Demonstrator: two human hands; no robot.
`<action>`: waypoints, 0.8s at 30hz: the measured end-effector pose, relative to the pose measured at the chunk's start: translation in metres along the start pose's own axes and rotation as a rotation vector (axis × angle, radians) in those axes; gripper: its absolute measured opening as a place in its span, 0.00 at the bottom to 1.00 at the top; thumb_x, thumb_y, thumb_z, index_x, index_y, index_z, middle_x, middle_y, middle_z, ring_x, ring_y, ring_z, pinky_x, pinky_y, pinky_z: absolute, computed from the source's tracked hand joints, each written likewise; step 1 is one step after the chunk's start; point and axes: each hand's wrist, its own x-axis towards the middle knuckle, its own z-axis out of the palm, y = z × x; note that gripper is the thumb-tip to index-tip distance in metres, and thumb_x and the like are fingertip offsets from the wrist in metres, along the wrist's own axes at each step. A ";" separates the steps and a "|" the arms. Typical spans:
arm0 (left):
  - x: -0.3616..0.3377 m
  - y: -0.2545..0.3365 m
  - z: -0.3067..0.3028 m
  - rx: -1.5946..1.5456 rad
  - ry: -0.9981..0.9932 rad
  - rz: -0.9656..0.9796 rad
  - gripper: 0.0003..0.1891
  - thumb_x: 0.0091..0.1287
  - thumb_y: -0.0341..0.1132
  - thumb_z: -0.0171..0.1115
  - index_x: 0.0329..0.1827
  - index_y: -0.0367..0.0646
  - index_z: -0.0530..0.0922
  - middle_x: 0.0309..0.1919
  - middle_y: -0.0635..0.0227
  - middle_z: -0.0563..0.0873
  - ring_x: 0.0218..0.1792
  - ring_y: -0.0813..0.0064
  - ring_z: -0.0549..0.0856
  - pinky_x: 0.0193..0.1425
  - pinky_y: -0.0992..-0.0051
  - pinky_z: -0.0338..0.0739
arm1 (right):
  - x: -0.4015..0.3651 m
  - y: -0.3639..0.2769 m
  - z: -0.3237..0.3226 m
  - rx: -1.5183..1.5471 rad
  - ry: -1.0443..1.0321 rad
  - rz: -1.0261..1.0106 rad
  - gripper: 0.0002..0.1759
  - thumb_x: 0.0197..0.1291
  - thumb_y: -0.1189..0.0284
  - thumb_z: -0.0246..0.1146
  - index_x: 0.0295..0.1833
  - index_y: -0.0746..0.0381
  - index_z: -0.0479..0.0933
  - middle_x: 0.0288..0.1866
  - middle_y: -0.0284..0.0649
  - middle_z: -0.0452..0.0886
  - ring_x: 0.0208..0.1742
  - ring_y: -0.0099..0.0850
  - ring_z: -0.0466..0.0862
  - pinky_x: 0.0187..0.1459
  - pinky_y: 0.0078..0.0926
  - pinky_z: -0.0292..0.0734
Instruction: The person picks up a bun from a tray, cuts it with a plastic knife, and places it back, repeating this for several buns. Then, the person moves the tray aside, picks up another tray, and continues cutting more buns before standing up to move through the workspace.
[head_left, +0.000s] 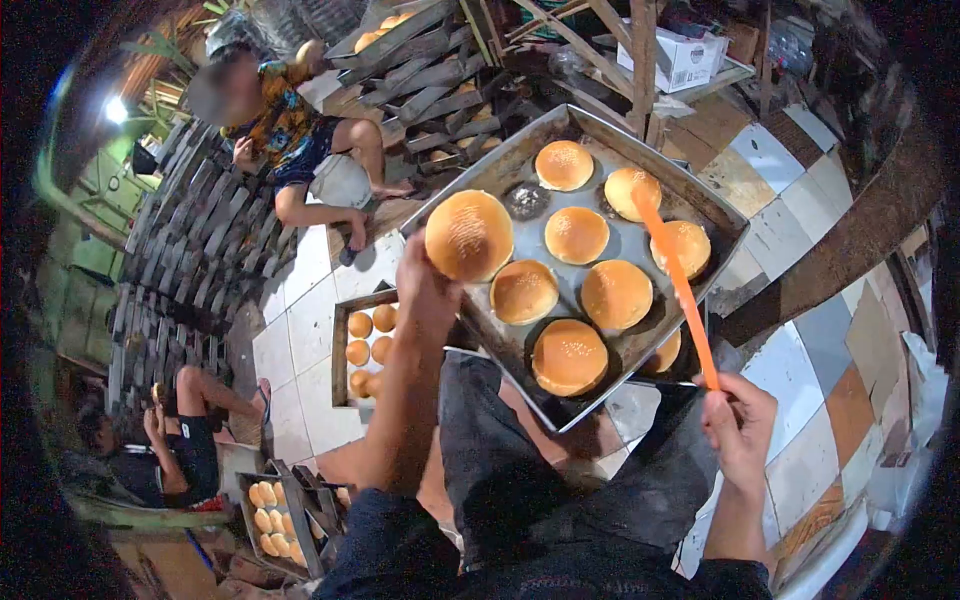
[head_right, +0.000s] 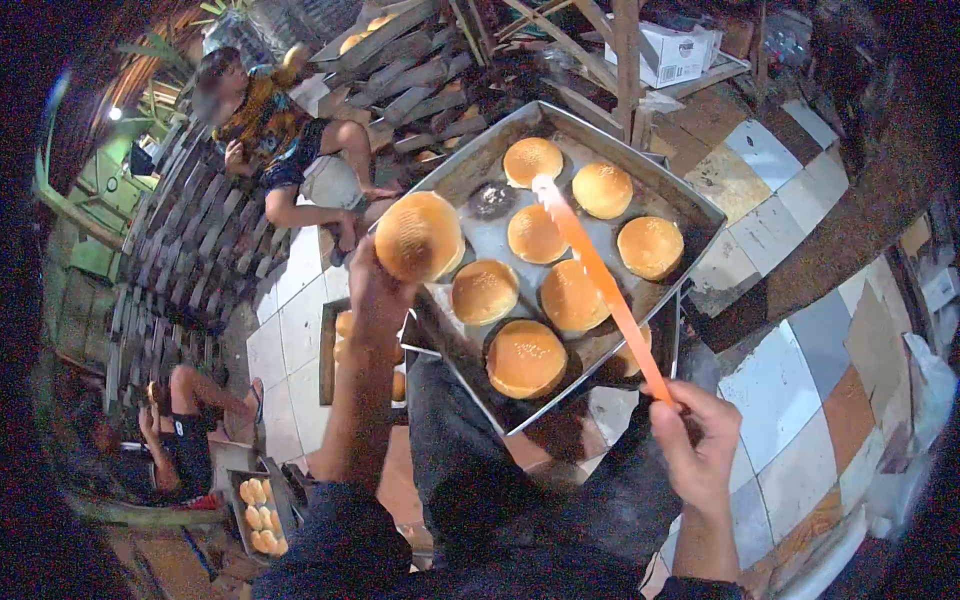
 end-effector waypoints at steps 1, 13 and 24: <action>-0.018 -0.004 -0.005 -0.092 0.064 -0.008 0.18 0.71 0.39 0.40 0.54 0.37 0.72 0.49 0.60 0.81 0.50 0.65 0.82 0.53 0.64 0.79 | -0.001 0.000 0.012 0.151 -0.064 0.050 0.11 0.60 0.72 0.61 0.44 0.70 0.78 0.23 0.30 0.74 0.20 0.14 0.68 0.21 0.14 0.59; -0.207 -0.025 0.038 -0.281 0.111 0.233 0.30 0.71 0.51 0.42 0.68 0.37 0.56 0.62 0.56 0.69 0.64 0.67 0.70 0.68 0.64 0.65 | -0.033 -0.031 0.132 0.884 -0.249 0.370 0.17 0.66 0.75 0.57 0.59 0.66 0.66 0.25 0.27 0.69 0.17 0.13 0.60 0.19 0.13 0.54; -0.217 -0.014 -0.019 -0.659 0.154 -0.326 0.25 0.73 0.49 0.39 0.57 0.37 0.73 0.53 0.58 0.81 0.54 0.63 0.80 0.60 0.60 0.73 | -0.025 -0.035 0.101 0.184 -0.356 0.083 0.17 0.70 0.66 0.51 0.55 0.66 0.75 0.29 0.31 0.76 0.18 0.12 0.64 0.19 0.10 0.57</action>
